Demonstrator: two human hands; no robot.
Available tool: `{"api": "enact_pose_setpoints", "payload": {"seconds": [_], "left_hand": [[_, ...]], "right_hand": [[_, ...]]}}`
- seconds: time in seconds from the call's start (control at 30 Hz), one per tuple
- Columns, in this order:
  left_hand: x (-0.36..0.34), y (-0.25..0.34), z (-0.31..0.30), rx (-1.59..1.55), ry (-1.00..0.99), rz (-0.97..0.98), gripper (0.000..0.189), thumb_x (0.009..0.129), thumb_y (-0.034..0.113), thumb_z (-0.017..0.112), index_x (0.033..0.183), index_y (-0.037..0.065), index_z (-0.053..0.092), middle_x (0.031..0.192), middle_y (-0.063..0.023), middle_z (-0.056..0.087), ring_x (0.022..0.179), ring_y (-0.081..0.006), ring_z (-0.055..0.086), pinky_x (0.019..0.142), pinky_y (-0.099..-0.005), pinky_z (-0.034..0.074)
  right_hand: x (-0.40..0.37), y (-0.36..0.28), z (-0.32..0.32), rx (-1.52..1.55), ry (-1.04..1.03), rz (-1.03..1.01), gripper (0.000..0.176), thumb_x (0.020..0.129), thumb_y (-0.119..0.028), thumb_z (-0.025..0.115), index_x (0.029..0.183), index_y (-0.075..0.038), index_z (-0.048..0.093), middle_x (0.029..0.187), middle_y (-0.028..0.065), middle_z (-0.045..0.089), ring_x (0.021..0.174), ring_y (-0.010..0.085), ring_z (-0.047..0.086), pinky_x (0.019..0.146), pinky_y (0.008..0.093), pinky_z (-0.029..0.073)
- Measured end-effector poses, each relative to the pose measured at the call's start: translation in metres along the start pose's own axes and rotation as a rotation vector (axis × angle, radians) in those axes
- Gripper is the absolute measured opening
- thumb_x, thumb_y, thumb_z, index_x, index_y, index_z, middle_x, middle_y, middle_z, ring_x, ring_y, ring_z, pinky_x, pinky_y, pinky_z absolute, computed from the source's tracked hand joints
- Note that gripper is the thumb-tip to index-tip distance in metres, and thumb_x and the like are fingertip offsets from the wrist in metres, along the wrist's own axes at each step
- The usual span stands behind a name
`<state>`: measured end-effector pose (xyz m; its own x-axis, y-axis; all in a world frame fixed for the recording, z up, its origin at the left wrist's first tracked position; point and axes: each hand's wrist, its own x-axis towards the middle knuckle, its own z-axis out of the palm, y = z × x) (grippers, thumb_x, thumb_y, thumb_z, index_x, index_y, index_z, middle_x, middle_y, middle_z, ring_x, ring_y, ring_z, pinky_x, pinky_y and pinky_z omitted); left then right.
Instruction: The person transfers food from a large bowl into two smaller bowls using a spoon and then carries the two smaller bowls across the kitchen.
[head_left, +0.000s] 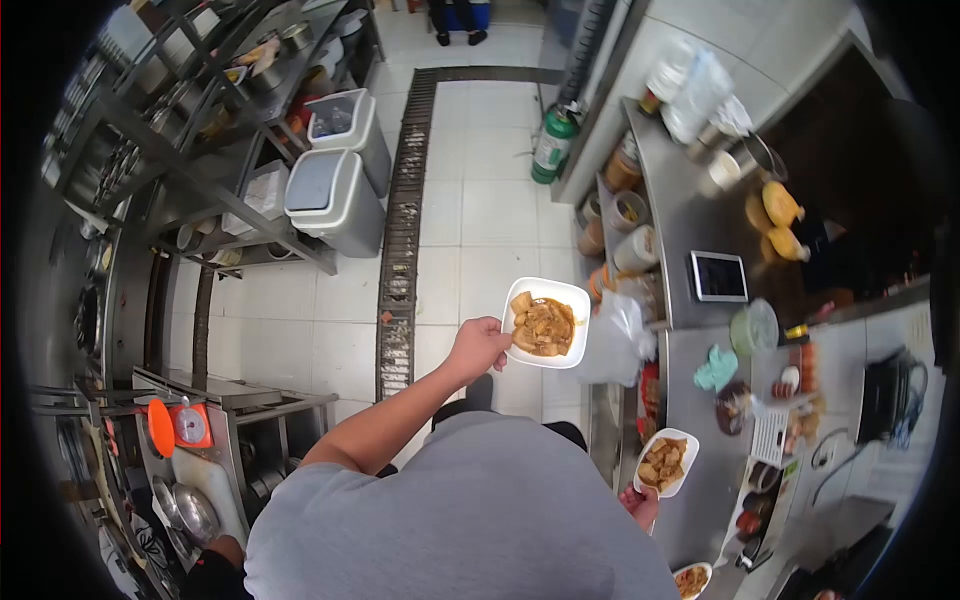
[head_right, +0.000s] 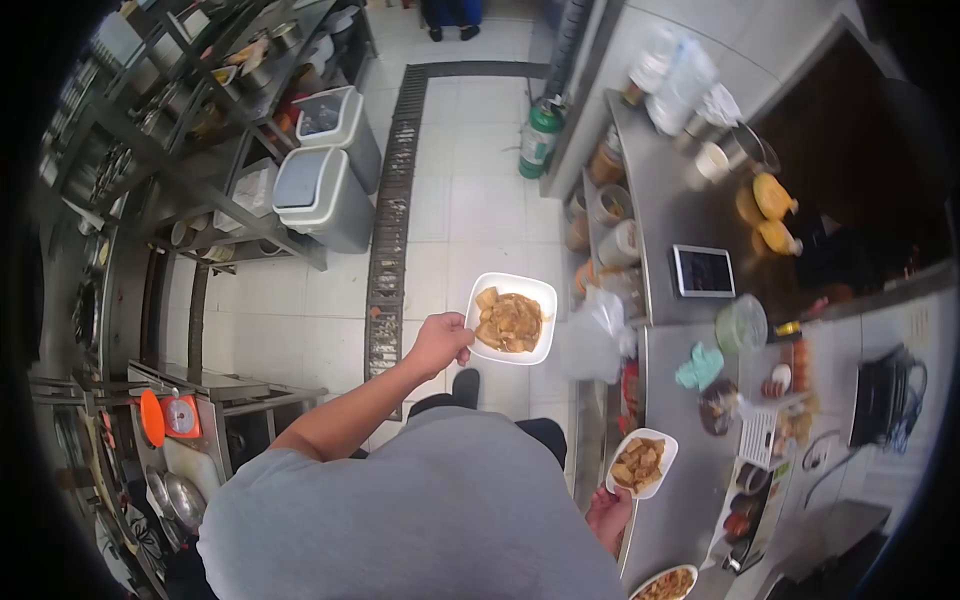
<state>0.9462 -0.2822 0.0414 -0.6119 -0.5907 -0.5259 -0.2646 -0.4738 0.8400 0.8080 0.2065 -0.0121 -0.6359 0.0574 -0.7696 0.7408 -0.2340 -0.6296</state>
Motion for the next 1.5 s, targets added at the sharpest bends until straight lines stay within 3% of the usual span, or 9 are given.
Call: {"api": "enact_pose_setpoints", "payload": {"seconds": [0.1, 0.2, 0.33, 0.57, 0.77, 1.07, 1.17, 1.4, 1.5], "left_hand": [[0.04, 0.034, -0.052, -0.031, 0.079, 0.042, 0.013, 0.086, -0.001, 0.064, 0.096, -0.009, 0.067, 0.072, -0.0089, 0.065, 0.055, -0.0143, 0.062, 0.05, -0.0302, 0.051], [0.082, 0.063, -0.094, -0.103, 0.197, 0.073, 0.005, 0.086, 0.0, 0.064, 0.085, -0.005, 0.064, 0.069, -0.0088, 0.065, 0.053, -0.0143, 0.061, 0.05, -0.0307, 0.051], [0.151, 0.093, -0.143, -0.208, 0.353, 0.104, 0.004, 0.085, 0.0, 0.064, 0.083, -0.003, 0.064, 0.067, -0.0083, 0.064, 0.053, -0.0137, 0.06, 0.049, -0.0291, 0.047], [0.217, 0.191, -0.21, -0.277, 0.671, 0.091, 0.011, 0.085, 0.003, 0.063, 0.09, -0.006, 0.068, 0.068, -0.0086, 0.065, 0.052, -0.0149, 0.059, 0.051, -0.0302, 0.049], [0.264, 0.255, -0.277, -0.448, 0.904, 0.146, 0.009, 0.086, 0.003, 0.062, 0.088, -0.005, 0.067, 0.068, -0.0077, 0.064, 0.049, -0.0141, 0.058, 0.048, -0.0295, 0.049], [0.424, 0.295, -0.422, -0.607, 0.995, 0.087, 0.009, 0.088, 0.003, 0.062, 0.083, -0.003, 0.066, 0.069, -0.0064, 0.064, 0.05, -0.0131, 0.057, 0.046, -0.0297, 0.048], [0.499, 0.344, -0.477, -0.521, 0.988, 0.069, 0.009, 0.088, 0.004, 0.063, 0.083, -0.003, 0.065, 0.067, -0.0063, 0.063, 0.05, -0.0133, 0.057, 0.046, -0.0299, 0.048], [0.691, 0.494, -0.624, -0.567, 0.863, 0.167, 0.009, 0.09, 0.005, 0.061, 0.092, -0.003, 0.066, 0.073, -0.0059, 0.062, 0.055, -0.0138, 0.059, 0.049, -0.0296, 0.049], [0.767, 0.554, -0.674, -0.596, 0.897, 0.225, 0.01, 0.092, 0.005, 0.063, 0.086, -0.002, 0.065, 0.071, -0.0071, 0.063, 0.055, -0.0143, 0.06, 0.049, -0.0301, 0.05]], "right_hand": [[-0.004, -0.007, 0.117, -0.135, -0.044, 0.01, 0.026, 0.088, -0.015, 0.06, 0.11, -0.003, 0.063, 0.088, 0.0097, 0.069, 0.062, 0.0215, 0.066, 0.056, 0.0334, 0.056], [-0.003, -0.018, 0.231, -0.224, -0.342, -0.025, 0.031, 0.084, -0.01, 0.06, 0.112, 0.002, 0.062, 0.084, 0.0113, 0.07, 0.06, 0.0234, 0.067, 0.053, 0.0364, 0.058], [0.026, -0.031, 0.391, -0.456, -0.511, -0.099, 0.027, 0.084, -0.009, 0.057, 0.108, 0.003, 0.06, 0.08, 0.0143, 0.069, 0.051, 0.0253, 0.065, 0.047, 0.0405, 0.056], [0.09, -0.053, 0.678, -0.658, -0.838, -0.02, 0.029, 0.087, -0.007, 0.056, 0.111, 0.007, 0.061, 0.083, 0.0169, 0.07, 0.054, 0.0266, 0.067, 0.048, 0.0385, 0.058], [0.075, -0.069, 0.921, -0.843, -1.002, 0.02, 0.02, 0.089, -0.01, 0.057, 0.103, 0.004, 0.06, 0.074, 0.0127, 0.068, 0.054, 0.022, 0.066, 0.048, 0.0371, 0.057], [0.1, -0.019, 1.183, -0.912, -0.986, -0.052, 0.019, 0.088, -0.013, 0.056, 0.097, 0.003, 0.061, 0.072, 0.0145, 0.068, 0.052, 0.0217, 0.065, 0.047, 0.0382, 0.056], [0.104, -0.01, 1.25, -0.842, -0.929, 0.032, 0.023, 0.089, -0.012, 0.056, 0.104, 0.006, 0.059, 0.074, 0.016, 0.068, 0.053, 0.0241, 0.067, 0.047, 0.0377, 0.058], [0.098, -0.007, 1.407, -0.802, -0.854, -0.099, 0.022, 0.089, -0.011, 0.056, 0.102, 0.007, 0.06, 0.074, 0.0165, 0.068, 0.054, 0.0233, 0.067, 0.046, 0.0357, 0.058], [0.103, 0.0, 1.488, -0.81, -0.824, -0.092, 0.023, 0.089, -0.01, 0.057, 0.102, 0.008, 0.059, 0.074, 0.0168, 0.067, 0.053, 0.0234, 0.066, 0.046, 0.0356, 0.058]]}}
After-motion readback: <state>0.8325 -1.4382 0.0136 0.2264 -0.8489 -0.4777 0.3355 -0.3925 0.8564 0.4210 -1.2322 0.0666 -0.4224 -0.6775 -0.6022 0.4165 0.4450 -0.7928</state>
